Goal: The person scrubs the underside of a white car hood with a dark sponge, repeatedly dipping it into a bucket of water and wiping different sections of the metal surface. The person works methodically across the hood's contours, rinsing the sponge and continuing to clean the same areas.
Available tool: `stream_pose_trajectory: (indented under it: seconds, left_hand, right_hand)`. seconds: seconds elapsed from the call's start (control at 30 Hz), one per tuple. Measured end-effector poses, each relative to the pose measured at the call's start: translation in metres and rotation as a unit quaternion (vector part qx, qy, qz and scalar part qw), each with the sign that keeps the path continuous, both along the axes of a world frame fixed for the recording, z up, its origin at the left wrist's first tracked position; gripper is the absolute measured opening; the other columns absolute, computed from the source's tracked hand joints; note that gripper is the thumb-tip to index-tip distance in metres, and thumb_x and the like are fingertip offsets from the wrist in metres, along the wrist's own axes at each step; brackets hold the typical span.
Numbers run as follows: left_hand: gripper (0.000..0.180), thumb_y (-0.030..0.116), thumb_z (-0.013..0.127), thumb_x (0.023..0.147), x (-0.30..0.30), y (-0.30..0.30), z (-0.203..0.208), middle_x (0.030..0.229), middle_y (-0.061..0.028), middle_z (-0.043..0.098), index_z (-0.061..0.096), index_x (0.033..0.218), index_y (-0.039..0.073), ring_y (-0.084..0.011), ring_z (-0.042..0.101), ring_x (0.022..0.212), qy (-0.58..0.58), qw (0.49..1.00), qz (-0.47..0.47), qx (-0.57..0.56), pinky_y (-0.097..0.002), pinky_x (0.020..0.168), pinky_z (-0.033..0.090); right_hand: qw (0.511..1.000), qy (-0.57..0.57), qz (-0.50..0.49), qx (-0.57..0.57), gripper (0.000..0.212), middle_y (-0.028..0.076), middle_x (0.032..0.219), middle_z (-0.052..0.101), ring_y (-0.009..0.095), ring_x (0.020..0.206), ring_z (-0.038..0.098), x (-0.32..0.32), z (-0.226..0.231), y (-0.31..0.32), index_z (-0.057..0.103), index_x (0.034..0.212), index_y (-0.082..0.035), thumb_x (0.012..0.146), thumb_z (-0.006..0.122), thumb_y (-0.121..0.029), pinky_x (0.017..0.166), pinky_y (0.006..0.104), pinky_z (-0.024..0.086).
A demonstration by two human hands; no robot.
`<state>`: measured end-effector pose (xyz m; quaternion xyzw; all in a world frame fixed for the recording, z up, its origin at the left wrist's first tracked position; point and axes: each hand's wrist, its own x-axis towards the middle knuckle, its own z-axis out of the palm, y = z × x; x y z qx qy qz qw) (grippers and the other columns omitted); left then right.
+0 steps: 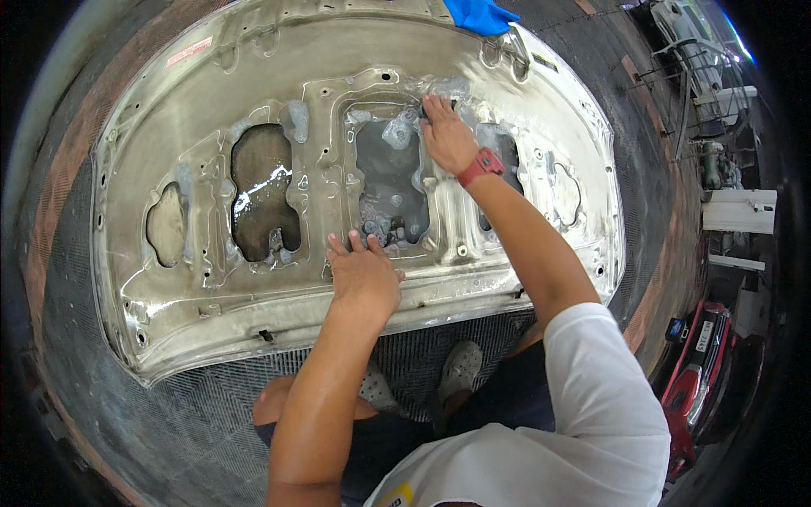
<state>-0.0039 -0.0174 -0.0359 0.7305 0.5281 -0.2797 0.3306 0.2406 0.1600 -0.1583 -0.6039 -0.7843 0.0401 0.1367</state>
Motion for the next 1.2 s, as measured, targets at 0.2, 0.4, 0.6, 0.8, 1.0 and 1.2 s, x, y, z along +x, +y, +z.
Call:
stream_pose_trajectory:
  seconds: [0.2, 0.4, 0.6, 0.8, 1.0, 1.2]
  left_hand:
    - [0.084, 0.056, 0.048, 0.110, 0.002, 0.000, 0.003, 0.175, -0.0272, 0.025, 0.027, 0.170, 0.002, -0.0578, 0.021, 0.159, 0.012, 1.000, -0.014, 0.012, -0.0580, 0.130, 0.024]
    - [0.084, 0.053, 0.052, 0.109, -0.003, -0.002, -0.002, 0.176, -0.0278, 0.023, 0.027, 0.169, -0.001, -0.0581, 0.018, 0.160, -0.011, 1.000, 0.003, 0.013, -0.0612, 0.130, 0.021]
    - [0.084, 0.054, 0.050, 0.109, -0.002, -0.003, -0.007, 0.176, -0.0280, 0.022, 0.027, 0.169, 0.000, -0.0586, 0.019, 0.159, 0.007, 1.000, 0.001, 0.006, -0.0611, 0.130, 0.021]
    - [0.084, 0.057, 0.047, 0.109, 0.003, -0.004, -0.004, 0.176, -0.0276, 0.023, 0.027, 0.170, 0.002, -0.0592, 0.019, 0.159, 0.020, 0.999, -0.029, 0.020, -0.0593, 0.131, 0.021]
    - [0.084, 0.057, 0.047, 0.110, 0.007, -0.002, -0.001, 0.176, -0.0271, 0.023, 0.027, 0.170, 0.002, -0.0575, 0.019, 0.160, 0.003, 1.000, -0.026, 0.018, -0.0580, 0.131, 0.021]
    - [0.085, 0.057, 0.047, 0.110, -0.005, 0.001, -0.004, 0.176, -0.0272, 0.022, 0.026, 0.170, 0.002, -0.0583, 0.018, 0.159, 0.020, 1.000, -0.008, -0.002, -0.0581, 0.131, 0.021]
  right_hand:
    - [0.996, -0.061, -0.050, 0.030, 0.048, 0.031, 0.152, 0.055, 0.049, 0.143, 0.049, -0.022, 0.009, 0.033, 0.054, 0.143, 0.007, 0.104, 0.051, -0.021, 0.123, 0.0531, 0.039]
    - [0.994, -0.090, -0.040, 0.043, 0.052, 0.030, 0.151, 0.055, 0.045, 0.142, 0.050, -0.009, 0.004, 0.036, 0.054, 0.143, 0.009, 0.102, 0.053, -0.024, 0.120, 0.0525, 0.042]
    - [0.989, -0.112, 0.008, 0.094, 0.054, 0.029, 0.150, 0.055, 0.045, 0.139, 0.052, -0.021, -0.017, 0.017, 0.054, 0.142, 0.008, 0.101, 0.054, -0.028, 0.115, 0.0545, 0.045]
    - [0.997, -0.062, 0.031, 0.037, 0.050, 0.032, 0.153, 0.054, 0.047, 0.144, 0.050, -0.013, 0.002, 0.050, 0.056, 0.142, 0.009, 0.105, 0.049, -0.022, 0.118, 0.0505, 0.046]
    - [0.994, 0.001, -0.104, 0.041, 0.052, 0.030, 0.154, 0.054, 0.043, 0.146, 0.049, 0.040, 0.002, 0.025, 0.052, 0.150, 0.004, 0.106, 0.048, -0.023, 0.121, 0.0497, 0.042]
    - [0.991, 0.089, -0.101, -0.018, 0.053, 0.033, 0.155, 0.051, 0.046, 0.147, 0.048, 0.006, 0.001, -0.048, 0.048, 0.152, 0.007, 0.108, 0.048, -0.022, 0.124, 0.0495, 0.040]
